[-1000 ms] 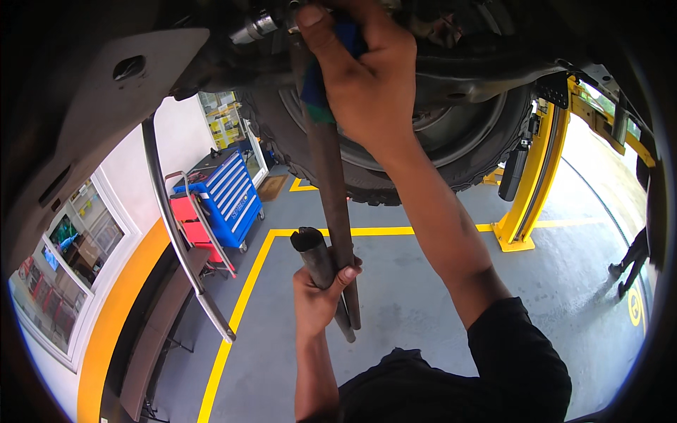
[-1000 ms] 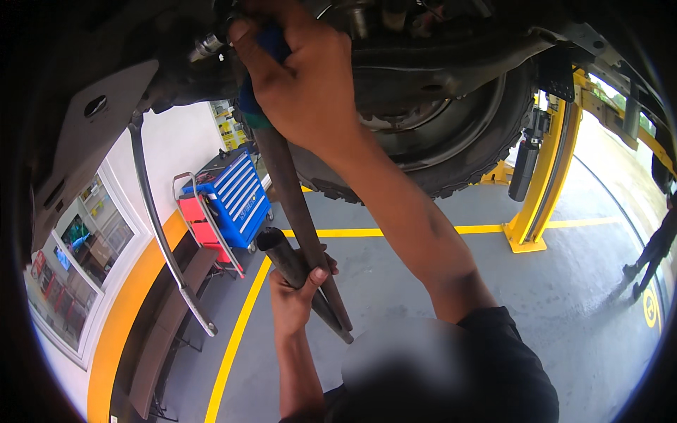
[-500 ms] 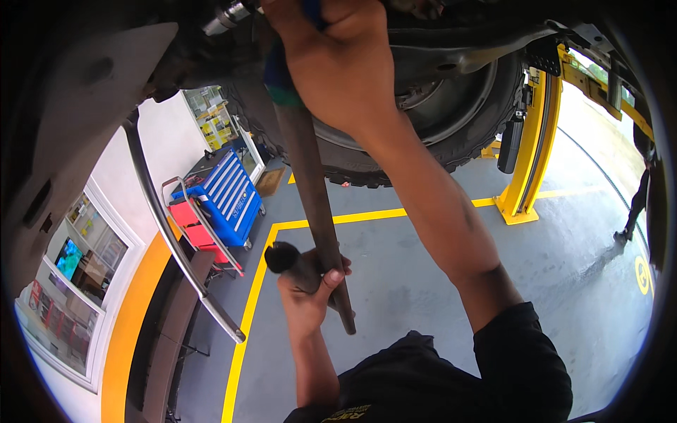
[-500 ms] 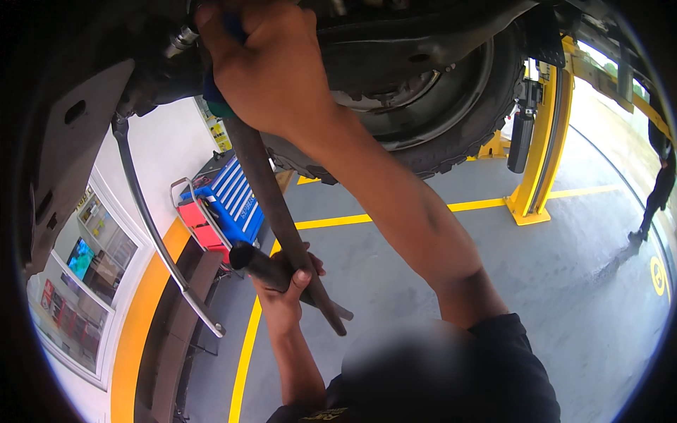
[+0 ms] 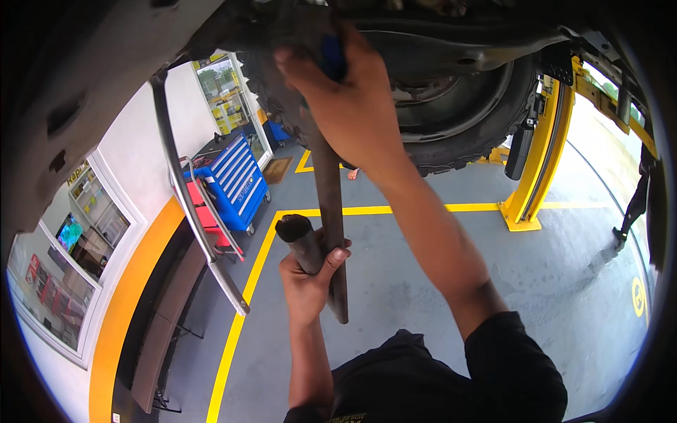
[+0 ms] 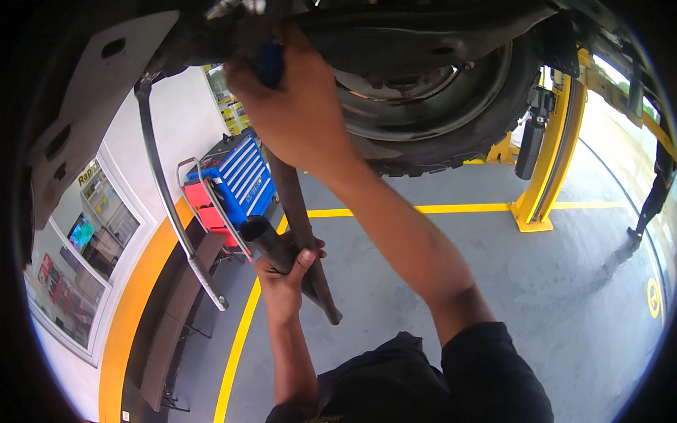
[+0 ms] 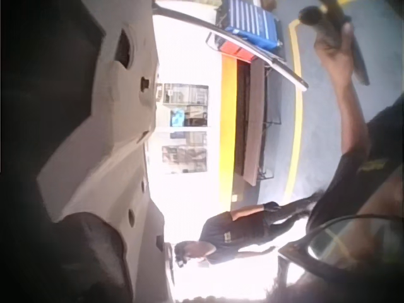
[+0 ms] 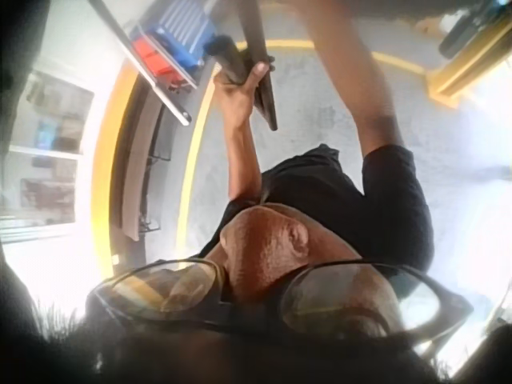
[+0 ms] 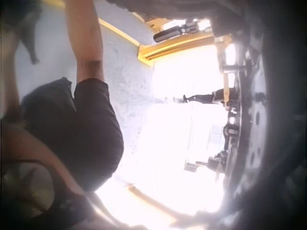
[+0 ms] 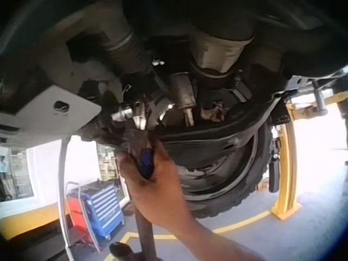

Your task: The person uses two metal pry bars to apply leverage to components on the underside of a vehicle's front suspension near the tire.

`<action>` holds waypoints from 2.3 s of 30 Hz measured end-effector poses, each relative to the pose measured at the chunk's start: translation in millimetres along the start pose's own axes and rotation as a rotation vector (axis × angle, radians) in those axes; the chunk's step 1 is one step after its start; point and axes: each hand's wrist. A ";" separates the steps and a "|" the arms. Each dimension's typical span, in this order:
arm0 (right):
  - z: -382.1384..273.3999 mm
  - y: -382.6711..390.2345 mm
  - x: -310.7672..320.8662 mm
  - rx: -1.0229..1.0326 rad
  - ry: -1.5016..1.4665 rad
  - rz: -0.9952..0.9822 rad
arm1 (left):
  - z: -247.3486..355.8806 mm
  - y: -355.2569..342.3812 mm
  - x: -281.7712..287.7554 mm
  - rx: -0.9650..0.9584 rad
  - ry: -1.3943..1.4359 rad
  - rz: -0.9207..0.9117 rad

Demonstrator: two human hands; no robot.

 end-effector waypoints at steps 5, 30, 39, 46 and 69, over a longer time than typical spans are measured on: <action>16.1 32.2 -4.1 -0.159 -0.152 0.017 | -2.1 6.8 9.2 0.033 -0.034 0.001; 73.3 331.7 1.4 -0.713 0.093 -0.017 | 10.3 34.3 37.5 0.078 -0.042 0.022; 66.6 322.0 -5.3 -0.727 0.082 0.032 | -27.6 133.4 120.4 0.270 0.050 0.027; 65.3 313.3 -12.3 -0.714 0.062 0.132 | 3.6 127.9 151.2 0.250 -0.075 -0.136; 58.4 310.2 -12.9 -0.759 0.122 0.171 | 63.6 63.4 125.5 0.346 -0.106 -0.156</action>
Point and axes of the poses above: each hand's wrist, its own y-axis away from the middle knuckle, its own x-axis out of the back of the hand, z = x × y, and after that the axes turned 15 degrees about -x, right-handed
